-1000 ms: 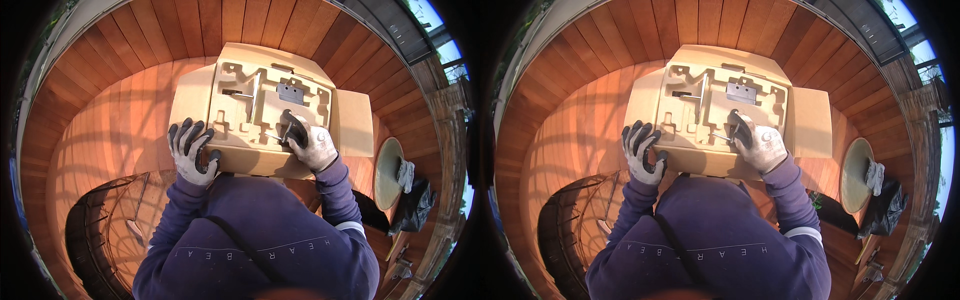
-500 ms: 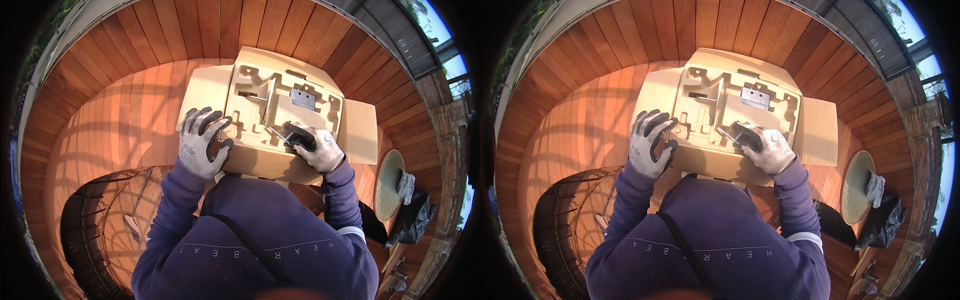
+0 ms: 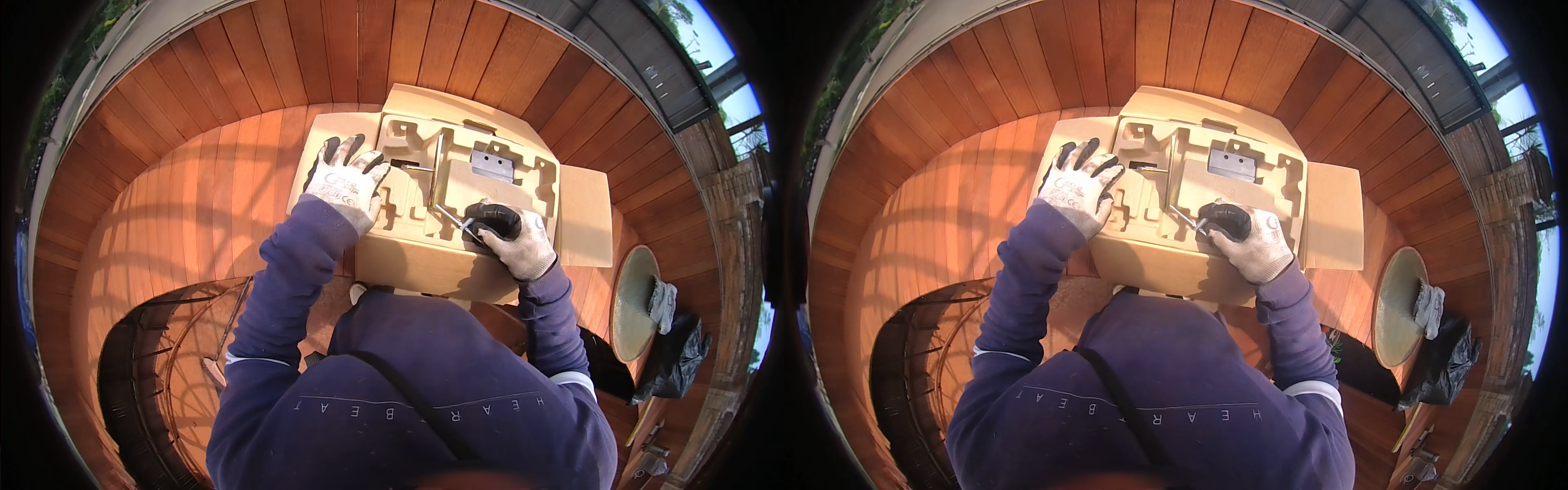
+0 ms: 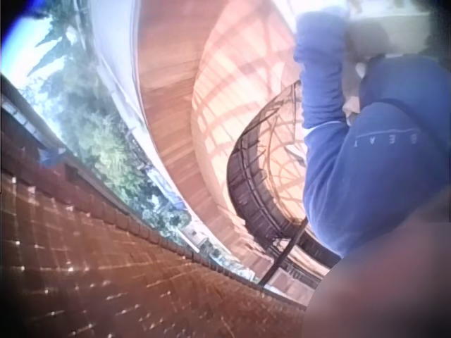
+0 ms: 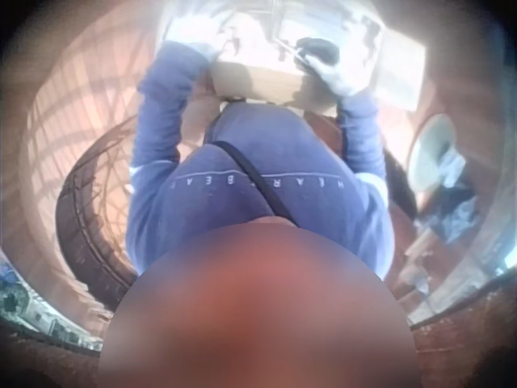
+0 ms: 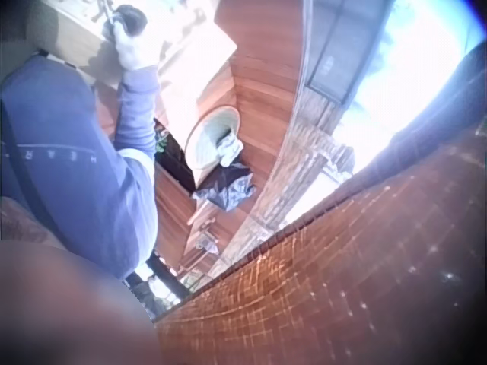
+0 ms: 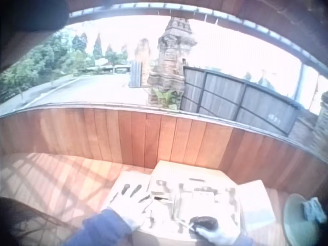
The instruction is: The person packs various tools and accessories into a cardboard box with a custom foam insert. They place items such as a yellow tool, a black device, and metal rods into designated slots, then close the box. Finally, they pick up a broom and dustpan.
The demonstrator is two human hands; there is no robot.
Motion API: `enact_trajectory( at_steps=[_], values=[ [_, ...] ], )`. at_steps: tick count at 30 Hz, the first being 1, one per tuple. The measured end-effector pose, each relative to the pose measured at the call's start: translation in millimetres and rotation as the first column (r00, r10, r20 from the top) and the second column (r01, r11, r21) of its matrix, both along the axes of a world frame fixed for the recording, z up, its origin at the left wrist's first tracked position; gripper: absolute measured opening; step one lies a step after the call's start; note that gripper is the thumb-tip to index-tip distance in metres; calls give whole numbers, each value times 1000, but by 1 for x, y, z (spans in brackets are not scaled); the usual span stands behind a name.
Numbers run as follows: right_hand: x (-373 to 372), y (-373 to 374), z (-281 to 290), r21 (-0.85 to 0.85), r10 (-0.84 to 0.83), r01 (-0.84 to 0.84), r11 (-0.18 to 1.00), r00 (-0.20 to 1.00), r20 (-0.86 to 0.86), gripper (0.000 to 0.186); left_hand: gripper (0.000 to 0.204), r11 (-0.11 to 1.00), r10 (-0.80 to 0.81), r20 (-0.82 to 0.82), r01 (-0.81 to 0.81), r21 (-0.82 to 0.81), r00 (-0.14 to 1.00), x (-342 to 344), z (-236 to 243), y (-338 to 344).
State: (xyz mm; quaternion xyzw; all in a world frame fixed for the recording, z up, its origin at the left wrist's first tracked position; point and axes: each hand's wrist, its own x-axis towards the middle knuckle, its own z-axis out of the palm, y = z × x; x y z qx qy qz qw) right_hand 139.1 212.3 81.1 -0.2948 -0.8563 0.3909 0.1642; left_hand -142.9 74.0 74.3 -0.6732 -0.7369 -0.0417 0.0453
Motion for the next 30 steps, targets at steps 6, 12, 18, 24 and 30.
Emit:
enact_trajectory(
  at_steps=[6,12,18,24,30],
  values=[
    [3,6,10,359,82,-98,928,995,58,37,60,994,-97,81,94,48,992,0,1,15],
    [4,8,12,523,137,-320,790,924,358,34,65,993,-114,115,117,-13,987,-1,3,22],
    [-6,14,9,634,178,-371,678,920,348,26,73,988,-135,110,142,-66,985,-1,4,24],
    [8,21,19,730,38,-68,680,998,57,32,85,952,-119,-66,95,-290,991,15,21,39],
    [68,8,43,-212,-469,430,877,677,-567,34,71,960,-279,272,270,71,921,-17,31,33]
  ],
)
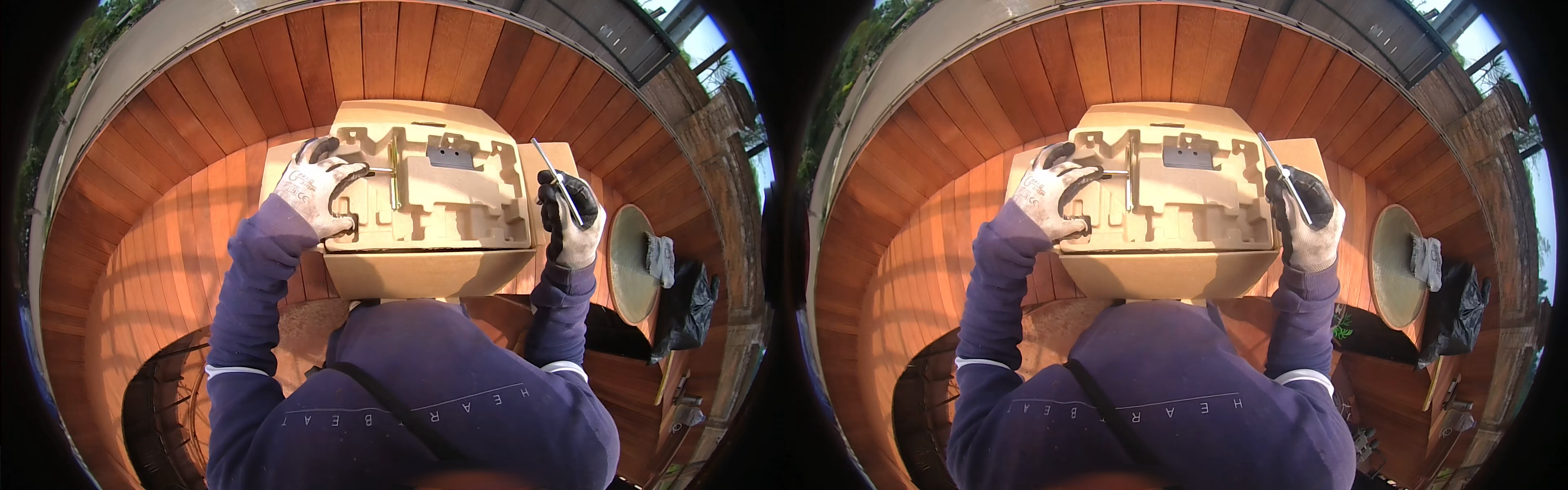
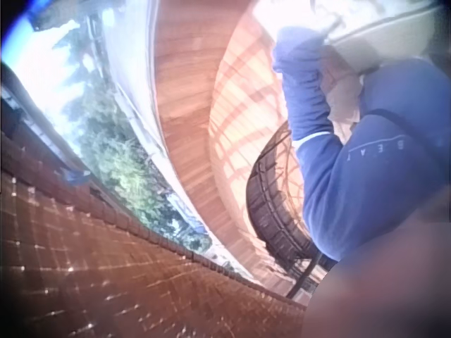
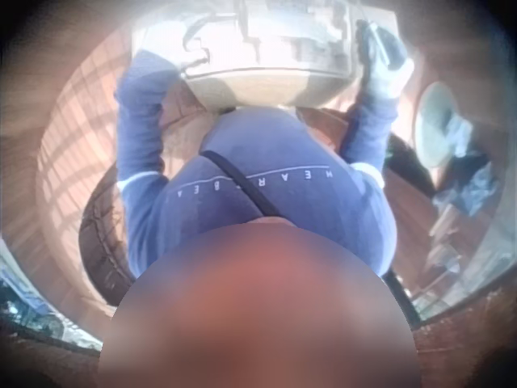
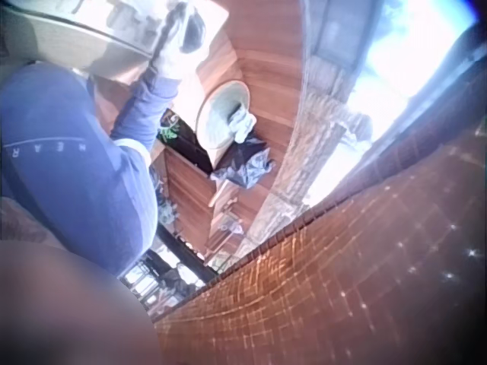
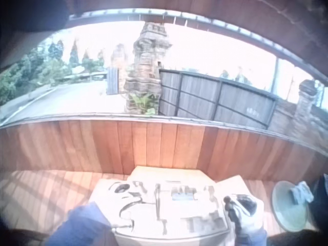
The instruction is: The person packs various tools and accessories into a cardboard box with a custom foam insert. They place items such as a yellow tool, a black device, and metal rods into designated slots, then close the box. Finally, they pick up a broom and dustpan.
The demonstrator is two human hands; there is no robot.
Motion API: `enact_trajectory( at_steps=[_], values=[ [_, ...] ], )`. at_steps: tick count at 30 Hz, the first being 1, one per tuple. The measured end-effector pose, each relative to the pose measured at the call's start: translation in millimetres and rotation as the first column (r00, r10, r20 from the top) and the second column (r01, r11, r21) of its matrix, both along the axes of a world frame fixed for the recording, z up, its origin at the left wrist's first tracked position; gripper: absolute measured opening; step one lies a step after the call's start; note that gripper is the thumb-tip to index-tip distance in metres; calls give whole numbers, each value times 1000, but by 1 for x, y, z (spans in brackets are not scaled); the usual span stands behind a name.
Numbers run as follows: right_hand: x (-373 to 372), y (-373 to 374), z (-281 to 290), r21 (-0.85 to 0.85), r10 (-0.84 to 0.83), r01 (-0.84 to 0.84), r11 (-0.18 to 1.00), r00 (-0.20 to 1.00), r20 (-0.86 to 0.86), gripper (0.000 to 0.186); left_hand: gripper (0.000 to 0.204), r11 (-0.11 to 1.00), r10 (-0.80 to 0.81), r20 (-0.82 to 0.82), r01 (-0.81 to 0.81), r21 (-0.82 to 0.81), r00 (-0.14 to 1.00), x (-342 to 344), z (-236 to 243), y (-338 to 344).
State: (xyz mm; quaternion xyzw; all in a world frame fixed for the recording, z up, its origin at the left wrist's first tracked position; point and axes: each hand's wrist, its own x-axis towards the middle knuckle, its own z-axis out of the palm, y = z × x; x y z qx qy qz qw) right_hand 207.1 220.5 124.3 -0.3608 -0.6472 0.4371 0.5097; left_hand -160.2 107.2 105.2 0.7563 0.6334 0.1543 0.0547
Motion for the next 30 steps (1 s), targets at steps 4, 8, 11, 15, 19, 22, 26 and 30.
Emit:
enact_trajectory(
  at_steps=[4,8,11,15,19,22,26,30],
  values=[
    [49,-8,1,115,37,-13,993,977,-208,43,80,997,-35,147,24,78,988,-24,30,3],
    [60,-23,18,-40,31,-30,999,999,43,39,72,988,51,431,-109,111,901,-33,50,-2],
    [42,-18,9,70,12,-66,995,805,593,26,71,985,55,408,-117,129,911,-28,55,1],
    [14,-13,-20,238,-48,-217,947,634,772,23,71,976,102,318,-157,152,943,-23,40,2],
    [42,-15,-5,289,-69,-262,921,621,781,23,74,991,47,235,-75,114,971,-19,25,-2],
    [60,-21,19,223,-73,-66,972,823,563,30,74,994,16,139,-31,106,990,-15,14,1],
    [39,-8,14,382,-191,34,924,904,382,36,70,999,-47,74,48,-11,996,-2,9,0],
    [22,7,-10,505,-243,-198,840,695,677,48,68,991,-7,-36,2,-134,999,-3,-5,-1]
  ],
)
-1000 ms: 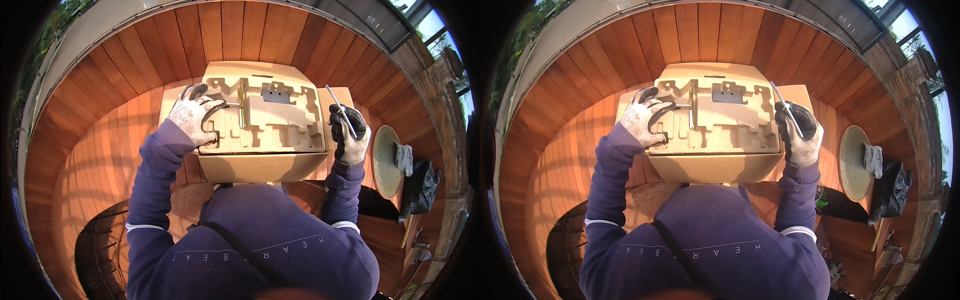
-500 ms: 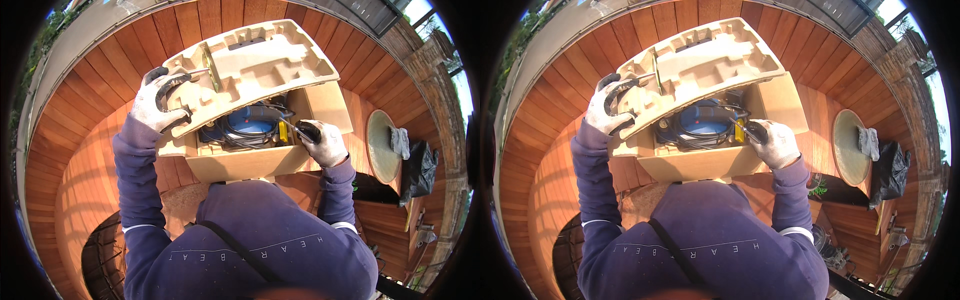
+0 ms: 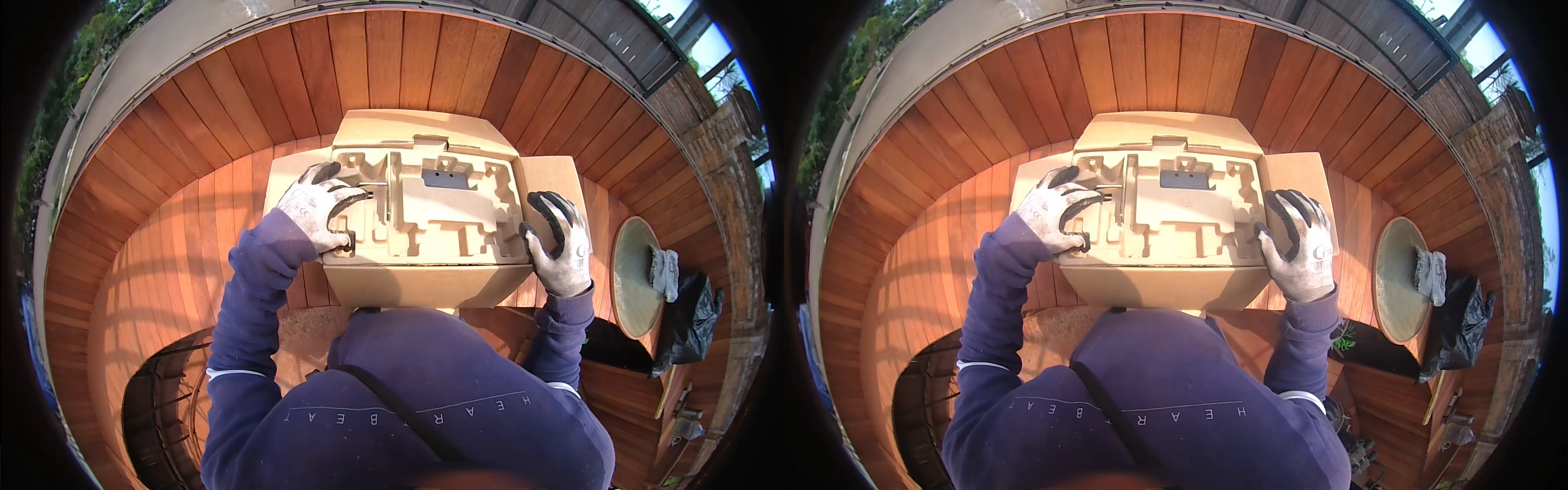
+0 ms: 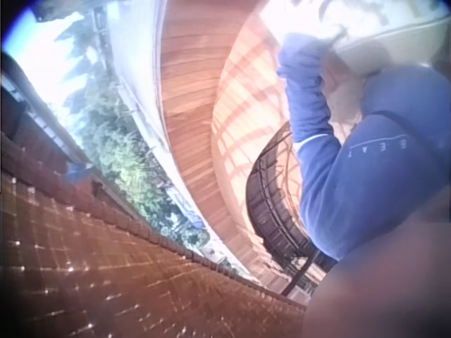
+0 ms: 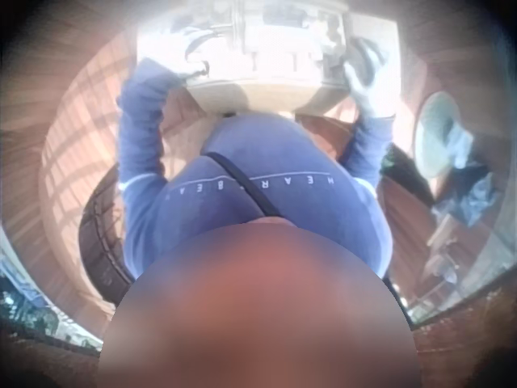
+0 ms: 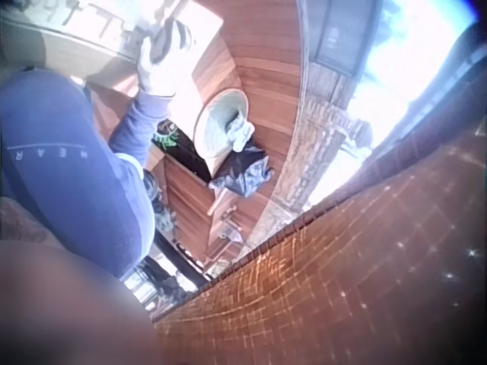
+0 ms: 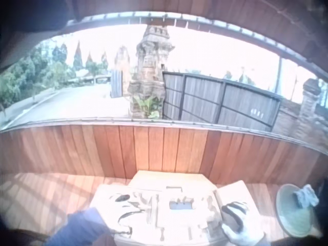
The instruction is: The person packs various tools and accessories into a cardboard box with a custom foam insert. They place items such as a yellow tool, a black device, and metal rods into designated slots, then close the box. Finally, they pick up a broom and dustpan.
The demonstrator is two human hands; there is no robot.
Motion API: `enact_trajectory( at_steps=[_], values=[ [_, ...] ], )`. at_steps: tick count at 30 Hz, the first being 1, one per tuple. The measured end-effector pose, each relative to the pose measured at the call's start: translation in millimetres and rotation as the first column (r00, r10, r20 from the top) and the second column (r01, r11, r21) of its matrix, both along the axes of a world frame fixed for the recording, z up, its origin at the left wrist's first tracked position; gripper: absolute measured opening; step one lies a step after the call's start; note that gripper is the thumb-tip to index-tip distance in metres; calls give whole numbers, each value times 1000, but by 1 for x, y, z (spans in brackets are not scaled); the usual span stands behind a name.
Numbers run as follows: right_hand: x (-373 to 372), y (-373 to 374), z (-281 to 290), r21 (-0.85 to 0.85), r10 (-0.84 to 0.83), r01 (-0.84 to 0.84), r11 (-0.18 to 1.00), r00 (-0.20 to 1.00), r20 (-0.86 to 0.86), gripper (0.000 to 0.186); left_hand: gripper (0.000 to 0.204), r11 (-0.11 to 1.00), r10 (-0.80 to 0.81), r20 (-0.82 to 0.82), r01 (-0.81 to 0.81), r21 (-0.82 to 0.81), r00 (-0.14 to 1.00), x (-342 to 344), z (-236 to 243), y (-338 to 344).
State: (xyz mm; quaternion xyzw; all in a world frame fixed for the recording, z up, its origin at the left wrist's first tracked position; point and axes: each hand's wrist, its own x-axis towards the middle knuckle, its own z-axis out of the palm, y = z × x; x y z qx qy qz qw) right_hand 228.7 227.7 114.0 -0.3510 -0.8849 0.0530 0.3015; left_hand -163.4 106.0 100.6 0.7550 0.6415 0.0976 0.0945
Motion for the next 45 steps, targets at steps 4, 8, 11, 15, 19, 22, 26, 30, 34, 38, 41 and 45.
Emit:
enact_trajectory(
  at_steps=[4,8,11,15,19,22,26,30,34,38,41,45],
  values=[
    [-8,2,-37,-114,39,-4,993,953,301,53,69,999,37,-42,-36,9,998,7,0,0],
    [-14,4,-30,-175,50,7,985,947,317,51,69,996,64,-83,-68,-51,994,12,4,2],
    [-15,8,-29,-203,81,-17,979,948,308,55,69,994,93,-105,-98,-43,990,17,-12,0],
    [-22,11,-29,-287,97,4,958,936,337,58,69,996,74,-140,-80,-42,987,16,-10,5],
    [-23,13,-34,-224,112,-43,974,945,308,56,69,996,57,-154,-66,-53,986,16,-8,4],
    [-8,6,-15,-100,67,-55,993,990,124,50,69,993,82,27,-84,84,996,18,11,-13],
    [38,6,-12,-53,-255,260,964,851,-459,41,57,770,274,425,-461,441,863,-15,23,-68],
    [88,28,-52,-352,-348,70,933,413,-842,49,54,766,-66,980,-620,170,187,-65,-70,-107],
    [12,-10,-24,-103,-186,162,981,664,-724,47,71,823,-112,993,-556,115,40,-10,-92,-92],
    [-85,-9,12,13,336,-336,942,942,-21,58,73,857,-1,999,-514,23,42,52,-65,-70],
    [-145,6,-15,-21,441,-449,893,865,239,53,68,808,133,812,-536,244,569,71,-66,-59],
    [-171,26,-39,-51,480,-506,861,776,410,45,42,636,106,994,-769,-68,0,83,-84,-63]
  ],
)
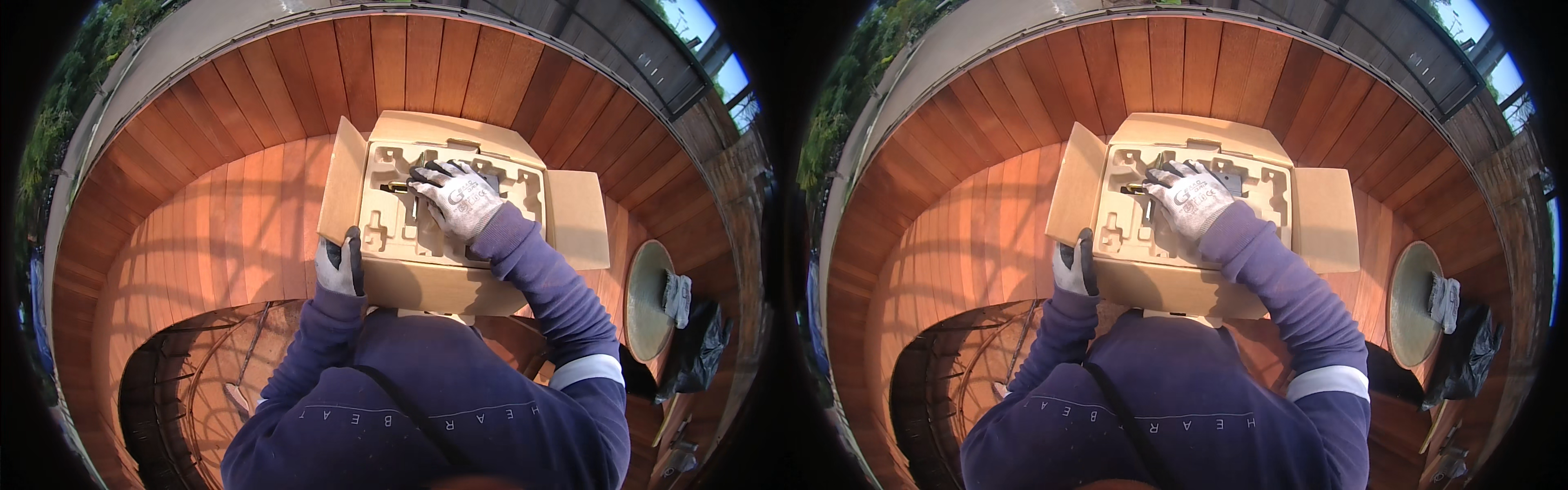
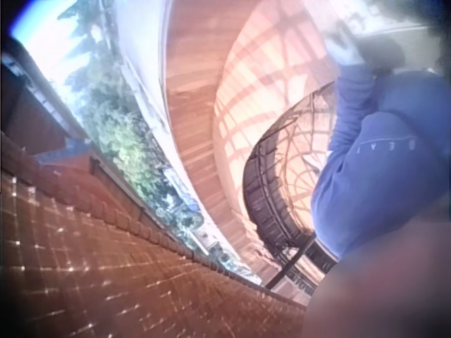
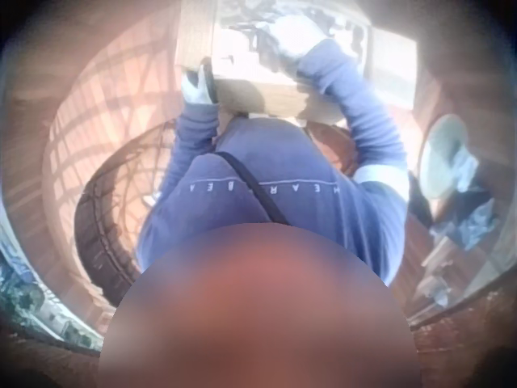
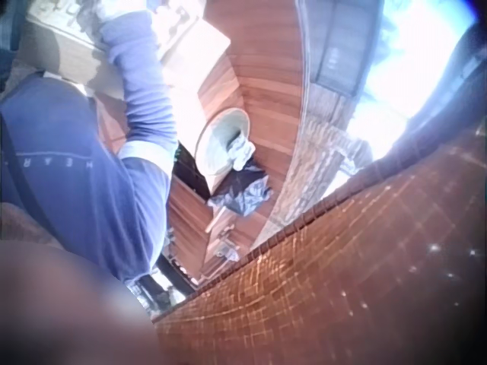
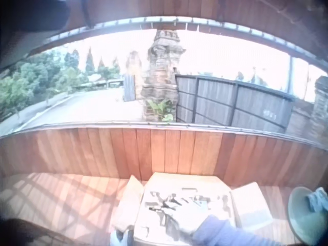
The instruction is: The person packs various tools and accessories into a cardboard box with a custom foam insert. They place items such as a yellow tool, a black device, and metal rods into designated slots, then close the box. Finally, they pick up a broom and dustpan.
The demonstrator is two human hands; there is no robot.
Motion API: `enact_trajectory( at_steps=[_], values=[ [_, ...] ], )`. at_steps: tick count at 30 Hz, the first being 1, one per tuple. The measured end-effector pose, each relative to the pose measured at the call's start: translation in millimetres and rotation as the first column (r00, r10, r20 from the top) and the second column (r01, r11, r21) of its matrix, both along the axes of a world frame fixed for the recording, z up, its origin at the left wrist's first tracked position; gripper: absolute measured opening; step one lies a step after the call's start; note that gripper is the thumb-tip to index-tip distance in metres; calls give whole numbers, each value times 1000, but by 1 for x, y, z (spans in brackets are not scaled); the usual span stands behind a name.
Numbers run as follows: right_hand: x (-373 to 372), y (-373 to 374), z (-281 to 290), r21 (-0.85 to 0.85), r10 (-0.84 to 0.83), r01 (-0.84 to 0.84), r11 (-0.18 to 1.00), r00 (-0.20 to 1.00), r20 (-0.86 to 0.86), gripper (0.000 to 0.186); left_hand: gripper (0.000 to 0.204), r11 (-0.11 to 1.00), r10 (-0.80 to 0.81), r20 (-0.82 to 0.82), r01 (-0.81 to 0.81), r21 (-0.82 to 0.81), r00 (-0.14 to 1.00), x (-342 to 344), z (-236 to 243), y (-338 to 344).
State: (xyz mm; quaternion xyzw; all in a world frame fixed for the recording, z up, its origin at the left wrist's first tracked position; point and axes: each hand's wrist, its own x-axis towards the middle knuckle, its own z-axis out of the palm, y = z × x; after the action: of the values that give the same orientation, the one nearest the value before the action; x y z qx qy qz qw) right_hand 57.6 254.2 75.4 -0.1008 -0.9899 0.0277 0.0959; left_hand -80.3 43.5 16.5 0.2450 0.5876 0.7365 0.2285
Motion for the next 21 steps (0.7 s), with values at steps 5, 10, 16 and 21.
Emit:
enact_trajectory(
  at_steps=[5,10,16,21],
  values=[
    [-23,6,25,-7,60,-60,998,978,199,50,33,968,48,-351,-130,-214,935,-6,-25,-12],
    [-36,9,32,98,185,-211,973,957,223,45,31,943,145,-556,-284,-172,819,-8,-51,-12],
    [-44,18,41,135,210,-264,955,924,318,32,31,916,98,-398,-239,-323,912,-6,-30,-16],
    [-43,35,36,16,137,-153,988,923,361,40,28,945,131,-392,-235,-228,910,-3,-23,-14]
  ],
)
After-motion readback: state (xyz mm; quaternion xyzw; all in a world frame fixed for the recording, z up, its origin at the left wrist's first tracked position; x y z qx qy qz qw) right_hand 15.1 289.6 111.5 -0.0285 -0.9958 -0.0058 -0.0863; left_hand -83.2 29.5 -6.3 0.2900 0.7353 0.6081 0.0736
